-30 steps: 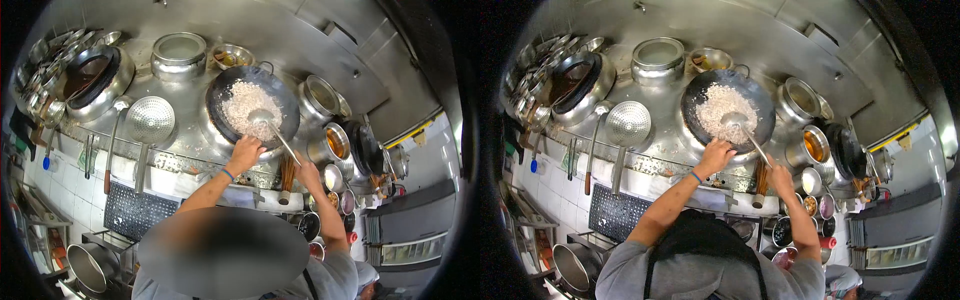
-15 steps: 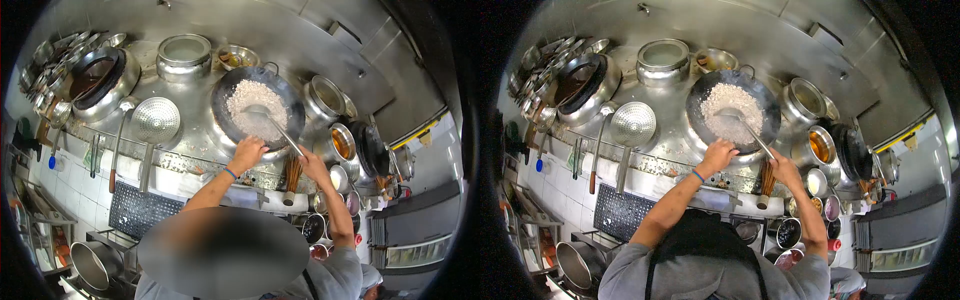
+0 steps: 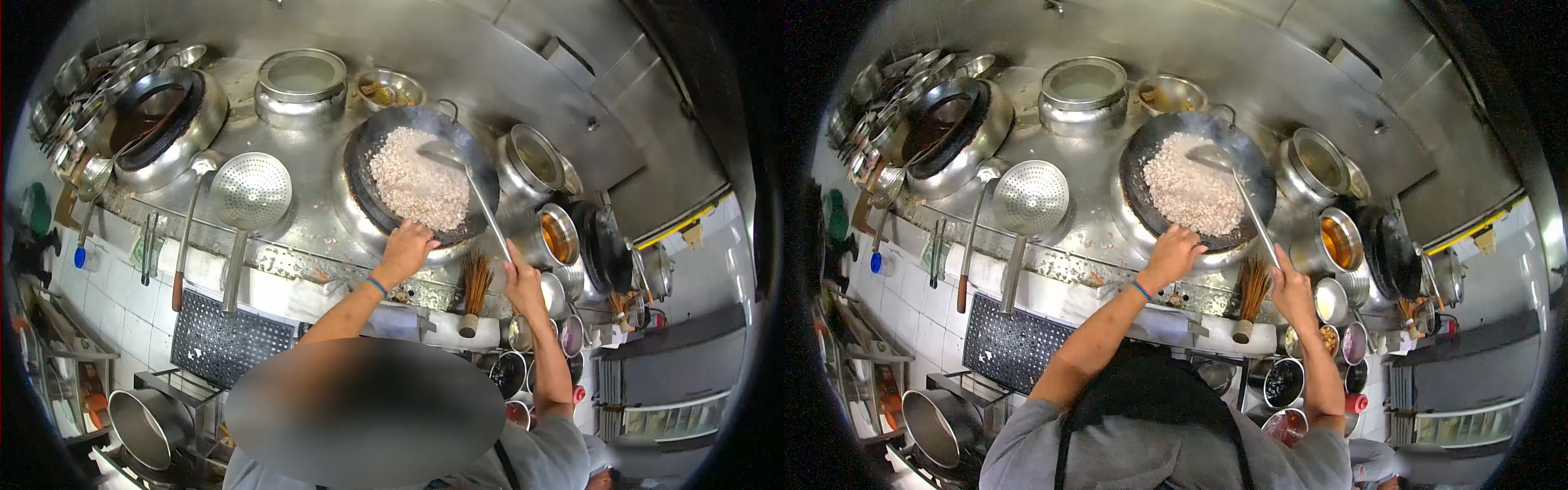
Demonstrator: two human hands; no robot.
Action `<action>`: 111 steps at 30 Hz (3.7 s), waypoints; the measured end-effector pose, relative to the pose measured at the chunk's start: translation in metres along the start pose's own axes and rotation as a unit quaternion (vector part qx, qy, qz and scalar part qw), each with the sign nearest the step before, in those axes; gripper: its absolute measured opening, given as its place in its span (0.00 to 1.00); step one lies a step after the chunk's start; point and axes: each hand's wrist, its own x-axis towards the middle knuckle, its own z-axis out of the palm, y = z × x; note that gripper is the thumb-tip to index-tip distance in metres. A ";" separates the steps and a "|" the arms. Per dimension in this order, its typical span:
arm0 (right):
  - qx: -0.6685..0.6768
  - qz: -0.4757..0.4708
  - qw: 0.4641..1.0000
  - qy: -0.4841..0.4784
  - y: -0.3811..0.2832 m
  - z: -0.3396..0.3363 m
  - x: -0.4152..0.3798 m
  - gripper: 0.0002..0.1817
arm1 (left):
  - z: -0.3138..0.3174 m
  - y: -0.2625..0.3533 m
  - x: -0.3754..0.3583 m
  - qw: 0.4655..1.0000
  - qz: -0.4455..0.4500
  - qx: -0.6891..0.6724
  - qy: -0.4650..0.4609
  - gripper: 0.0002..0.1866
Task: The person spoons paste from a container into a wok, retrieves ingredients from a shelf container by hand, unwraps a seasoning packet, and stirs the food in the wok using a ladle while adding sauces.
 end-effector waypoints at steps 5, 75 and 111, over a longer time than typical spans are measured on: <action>-0.049 0.067 0.987 -0.136 0.025 0.048 0.036 0.26 | 0.000 -0.002 0.002 1.000 0.009 -0.008 -0.005 0.15; 0.060 0.045 0.996 -0.042 0.090 0.083 0.081 0.24 | -0.003 -0.006 0.010 0.998 0.067 -0.008 -0.008 0.13; 0.105 0.061 0.991 0.051 -0.017 0.105 0.000 0.38 | -0.022 0.002 0.014 0.994 0.085 -0.066 0.012 0.18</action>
